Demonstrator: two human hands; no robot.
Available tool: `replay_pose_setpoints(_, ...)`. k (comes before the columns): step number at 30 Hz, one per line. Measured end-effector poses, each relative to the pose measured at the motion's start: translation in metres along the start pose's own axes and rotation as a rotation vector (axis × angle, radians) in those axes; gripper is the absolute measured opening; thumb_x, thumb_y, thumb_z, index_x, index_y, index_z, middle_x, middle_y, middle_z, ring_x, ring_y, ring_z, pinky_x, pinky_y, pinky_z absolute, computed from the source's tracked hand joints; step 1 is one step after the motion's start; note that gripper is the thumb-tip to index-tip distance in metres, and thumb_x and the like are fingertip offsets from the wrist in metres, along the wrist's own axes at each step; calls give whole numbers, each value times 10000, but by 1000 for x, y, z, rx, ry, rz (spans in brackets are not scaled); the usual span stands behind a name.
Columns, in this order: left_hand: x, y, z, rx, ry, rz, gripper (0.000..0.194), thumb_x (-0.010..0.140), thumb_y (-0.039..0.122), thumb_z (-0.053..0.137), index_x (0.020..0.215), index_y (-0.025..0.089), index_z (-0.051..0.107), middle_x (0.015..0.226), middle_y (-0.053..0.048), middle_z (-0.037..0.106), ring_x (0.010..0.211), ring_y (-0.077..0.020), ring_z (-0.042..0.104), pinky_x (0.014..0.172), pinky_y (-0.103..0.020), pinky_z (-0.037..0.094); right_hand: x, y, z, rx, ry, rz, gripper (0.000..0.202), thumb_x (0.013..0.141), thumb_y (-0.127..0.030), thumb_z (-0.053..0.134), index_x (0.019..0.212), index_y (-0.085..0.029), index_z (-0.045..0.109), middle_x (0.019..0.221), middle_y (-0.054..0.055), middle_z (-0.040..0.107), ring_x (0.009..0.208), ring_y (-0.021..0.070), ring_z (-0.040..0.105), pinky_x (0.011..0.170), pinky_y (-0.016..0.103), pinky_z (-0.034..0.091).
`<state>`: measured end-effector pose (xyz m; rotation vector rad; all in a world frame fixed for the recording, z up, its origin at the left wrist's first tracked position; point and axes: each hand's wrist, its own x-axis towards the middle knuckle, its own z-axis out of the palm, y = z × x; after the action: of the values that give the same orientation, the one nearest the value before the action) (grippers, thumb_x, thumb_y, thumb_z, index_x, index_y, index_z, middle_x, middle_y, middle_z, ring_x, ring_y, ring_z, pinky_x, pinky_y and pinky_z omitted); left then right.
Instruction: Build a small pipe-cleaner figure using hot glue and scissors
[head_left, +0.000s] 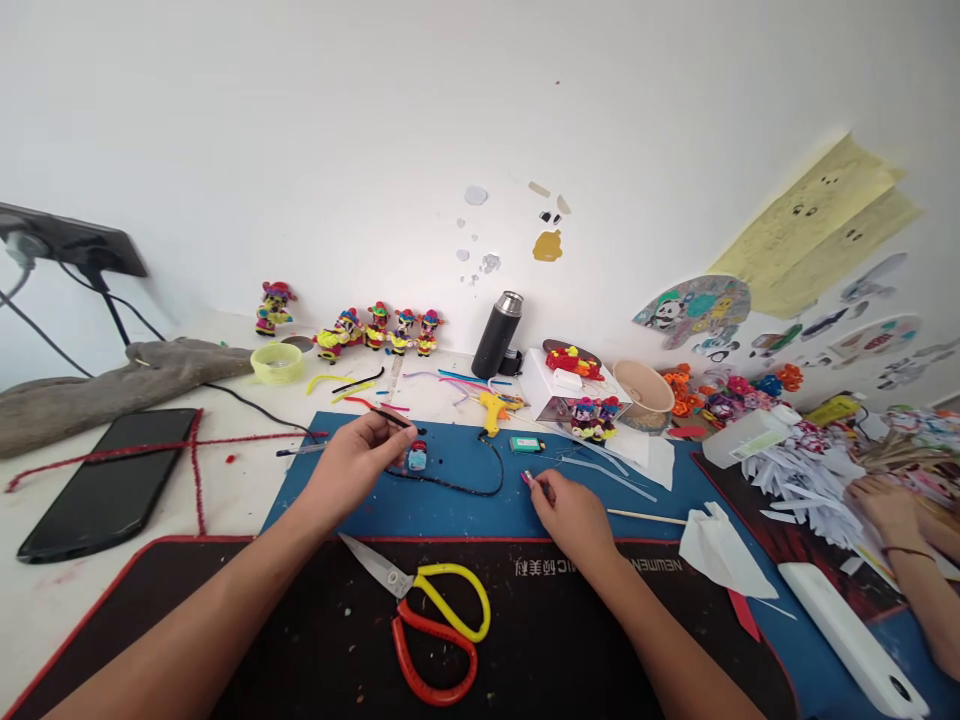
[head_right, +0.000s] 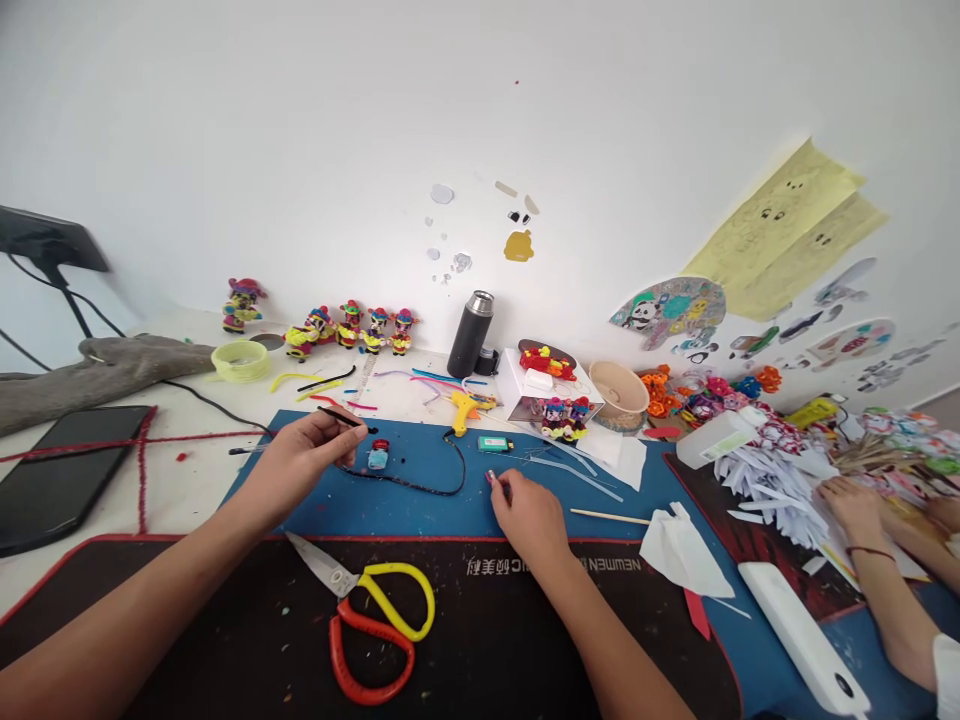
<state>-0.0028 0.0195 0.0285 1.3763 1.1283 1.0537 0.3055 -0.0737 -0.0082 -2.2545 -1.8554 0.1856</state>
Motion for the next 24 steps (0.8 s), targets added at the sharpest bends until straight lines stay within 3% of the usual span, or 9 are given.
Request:
replay_pose_setpoints(4,-1,1,1,-41,-20,7,434,738,611,811,688,216,638,609,7,644,612,-177,586,627,-304,466,0,8,4,313,12,40,393,1019,-522,496,838,-216,664,613,31,649,599,219,596,593,308,334)
replay_pose_setpoints(7,-1,-1,1,-127,-71,-9,428,733,590,840,686,213,643,599,10,643,609,-172,583,637,-307,476,-5,0,3,643,51,61,492,958,-664,542,767,-219,627,572,1,576,536,185,532,548,293,359)
replay_pose_setpoints(11,-2,-4,3,-279,-191,-71,422,717,569,886,732,191,698,683,-22,712,635,-168,609,620,-298,474,-11,-35,-3,976,-72,124,478,931,-677,610,791,-220,590,495,-63,480,409,120,429,452,249,315)
replay_pose_setpoints(14,-3,-4,4,-350,-236,-125,422,703,551,914,777,179,730,835,-79,794,705,-188,671,629,-298,481,-8,-67,-4,1189,-234,155,468,889,-668,660,817,-213,578,551,-46,575,365,99,465,383,215,232)
replay_pose_setpoints(19,-3,-4,5,-381,-239,-152,424,683,544,930,805,180,750,1037,-135,831,892,-260,740,737,-339,532,3,-103,9,1331,-343,136,465,868,-650,689,850,-195,596,560,-25,633,345,97,517,339,190,212)
replay_pose_setpoints(24,0,-7,3,-352,-240,-143,421,697,554,915,821,179,770,1035,-139,833,908,-264,738,796,-347,537,11,-121,20,1421,-388,128,496,837,-666,731,851,-187,602,551,-21,638,348,93,515,330,180,219)
